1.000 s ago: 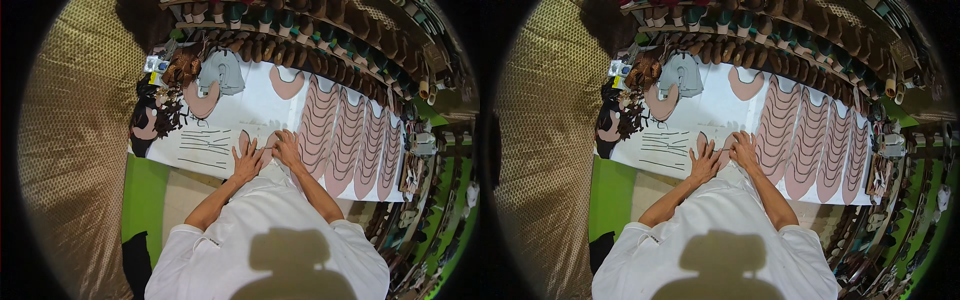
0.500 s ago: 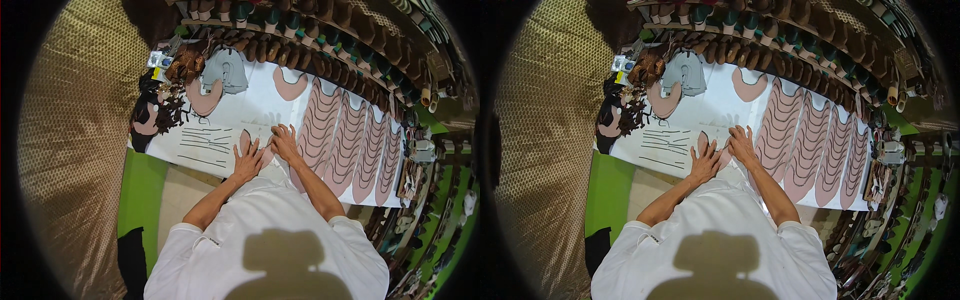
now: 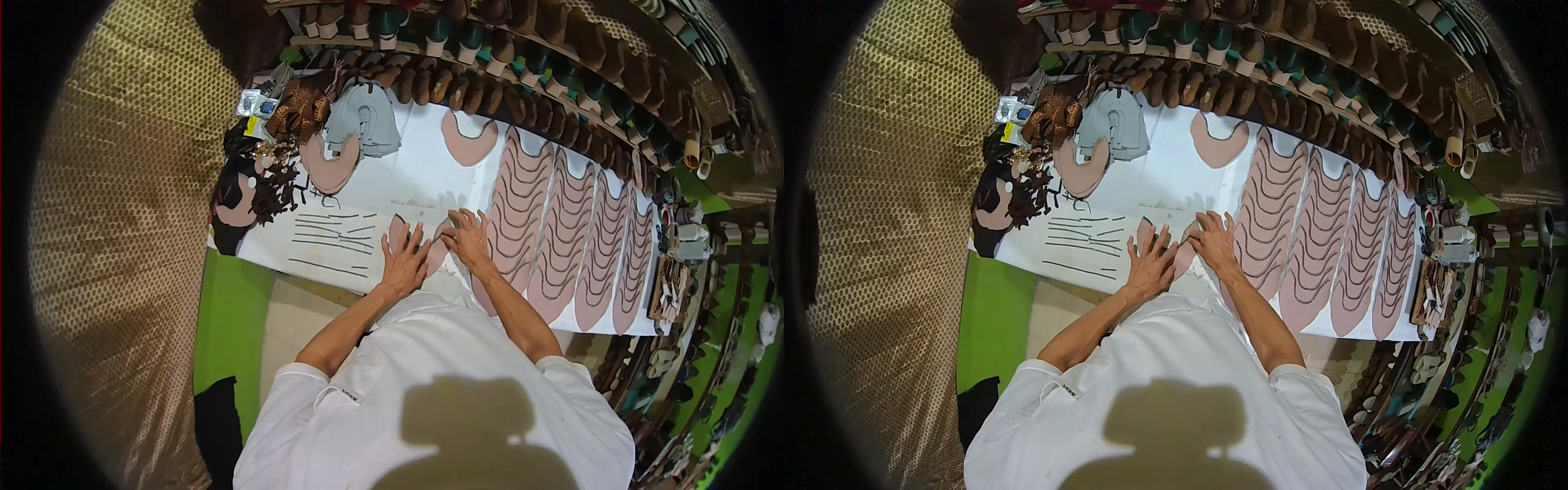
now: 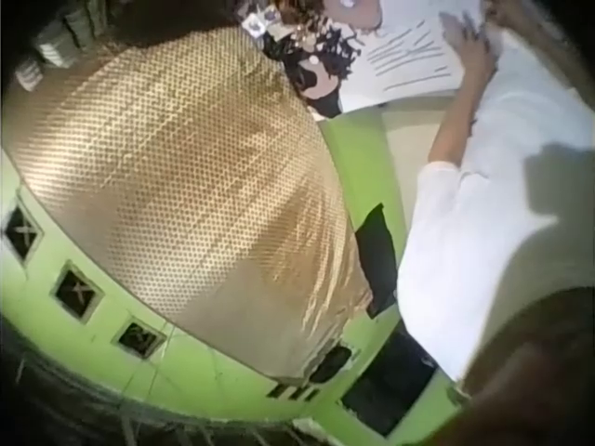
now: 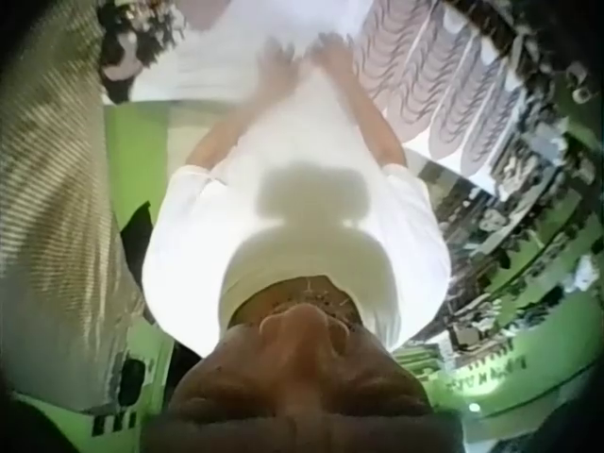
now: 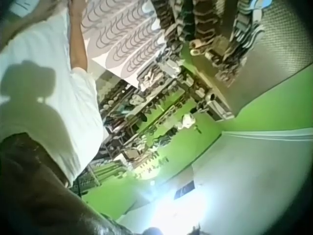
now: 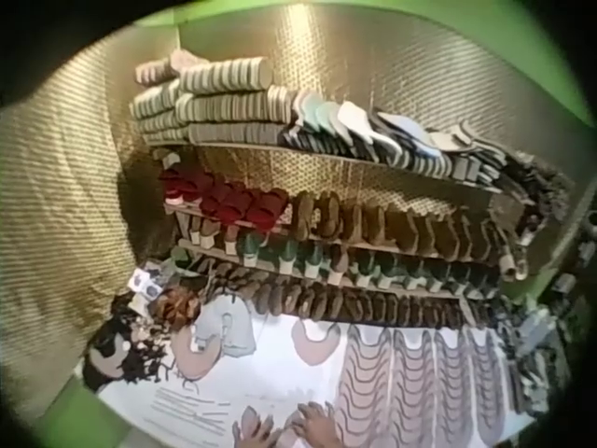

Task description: Organizing and matching cut leather shoe upper components on a layout table.

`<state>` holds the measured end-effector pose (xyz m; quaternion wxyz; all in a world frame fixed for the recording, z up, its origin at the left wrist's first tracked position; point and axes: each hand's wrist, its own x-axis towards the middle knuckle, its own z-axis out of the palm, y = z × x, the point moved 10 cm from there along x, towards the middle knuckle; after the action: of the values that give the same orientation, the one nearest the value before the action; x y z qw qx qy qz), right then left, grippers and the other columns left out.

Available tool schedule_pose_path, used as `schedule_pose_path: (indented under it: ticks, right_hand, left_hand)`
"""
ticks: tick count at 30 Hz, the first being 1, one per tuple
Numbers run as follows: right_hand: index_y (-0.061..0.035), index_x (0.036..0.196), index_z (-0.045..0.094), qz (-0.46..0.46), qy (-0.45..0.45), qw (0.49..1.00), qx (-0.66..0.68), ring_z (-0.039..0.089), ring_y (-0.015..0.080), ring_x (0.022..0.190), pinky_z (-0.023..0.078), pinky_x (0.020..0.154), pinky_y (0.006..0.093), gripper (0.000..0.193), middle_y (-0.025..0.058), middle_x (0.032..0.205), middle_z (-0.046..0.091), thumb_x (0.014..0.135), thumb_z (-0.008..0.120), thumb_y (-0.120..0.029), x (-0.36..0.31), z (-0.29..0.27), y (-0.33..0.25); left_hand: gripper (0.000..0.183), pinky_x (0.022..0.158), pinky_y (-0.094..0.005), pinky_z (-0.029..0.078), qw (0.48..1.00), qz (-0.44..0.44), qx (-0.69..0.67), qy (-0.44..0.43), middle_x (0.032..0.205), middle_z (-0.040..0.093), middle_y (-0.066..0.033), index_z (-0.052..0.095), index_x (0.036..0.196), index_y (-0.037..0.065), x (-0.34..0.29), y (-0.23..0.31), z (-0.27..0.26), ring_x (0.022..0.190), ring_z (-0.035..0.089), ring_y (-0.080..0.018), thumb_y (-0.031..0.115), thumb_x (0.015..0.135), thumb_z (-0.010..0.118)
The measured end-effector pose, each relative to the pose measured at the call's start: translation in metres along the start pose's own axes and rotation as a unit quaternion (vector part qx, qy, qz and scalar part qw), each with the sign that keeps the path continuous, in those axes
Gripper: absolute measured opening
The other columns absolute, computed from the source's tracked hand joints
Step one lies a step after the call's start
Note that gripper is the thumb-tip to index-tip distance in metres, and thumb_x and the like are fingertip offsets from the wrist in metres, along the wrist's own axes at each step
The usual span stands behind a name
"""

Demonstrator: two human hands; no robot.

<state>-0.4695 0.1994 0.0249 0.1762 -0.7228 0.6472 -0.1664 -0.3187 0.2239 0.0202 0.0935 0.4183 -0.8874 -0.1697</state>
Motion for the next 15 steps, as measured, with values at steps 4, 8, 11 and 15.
schedule_pose_path:
  ticks: [4,8,11,15]
  right_hand:
    - [-0.0097,0.098,0.080,-0.001,0.016,1.000,0.005,0.045,0.0325,0.142,0.021,0.122,0.0652,0.018,0.0099,0.141,0.060,0.088,0.074,-0.024,0.002,0.000,0.001]
    - [-0.0072,0.095,0.077,0.006,0.010,1.000,0.019,0.047,0.0328,0.140,0.022,0.121,0.0668,0.017,0.0109,0.139,0.061,0.087,0.071,-0.021,0.006,-0.002,0.003]
    - [-0.0062,0.095,0.076,-0.003,0.009,1.000,0.020,0.047,0.0336,0.138,0.022,0.120,0.0675,0.018,0.0114,0.138,0.060,0.087,0.069,-0.021,0.009,-0.001,0.003]
    - [-0.0059,0.095,0.076,-0.016,0.020,1.000,0.016,0.046,0.0340,0.139,0.021,0.120,0.0673,0.019,0.0118,0.138,0.060,0.089,0.068,-0.022,0.010,-0.001,0.000]
  left_hand:
    - [0.050,0.111,-0.0818,0.012,1.000,-0.002,-0.018,-0.019,0.175,0.017,-0.0120,0.062,0.141,0.023,0.000,0.000,0.003,0.158,0.016,-0.0415,0.024,0.091,0.066]
    - [0.049,0.111,-0.0824,0.011,0.999,-0.024,-0.033,-0.030,0.175,0.017,-0.0126,0.063,0.139,0.024,-0.002,-0.005,0.009,0.158,0.015,-0.0423,0.023,0.091,0.066]
    - [0.048,0.111,-0.0827,0.010,0.998,-0.036,-0.051,-0.030,0.175,0.017,-0.0135,0.064,0.138,0.023,-0.002,-0.006,0.010,0.159,0.014,-0.0428,0.022,0.090,0.066]
    - [0.048,0.111,-0.0826,0.010,0.997,-0.038,-0.057,-0.036,0.174,0.017,-0.0156,0.064,0.137,0.022,0.001,-0.005,0.010,0.158,0.014,-0.0436,0.020,0.089,0.067]
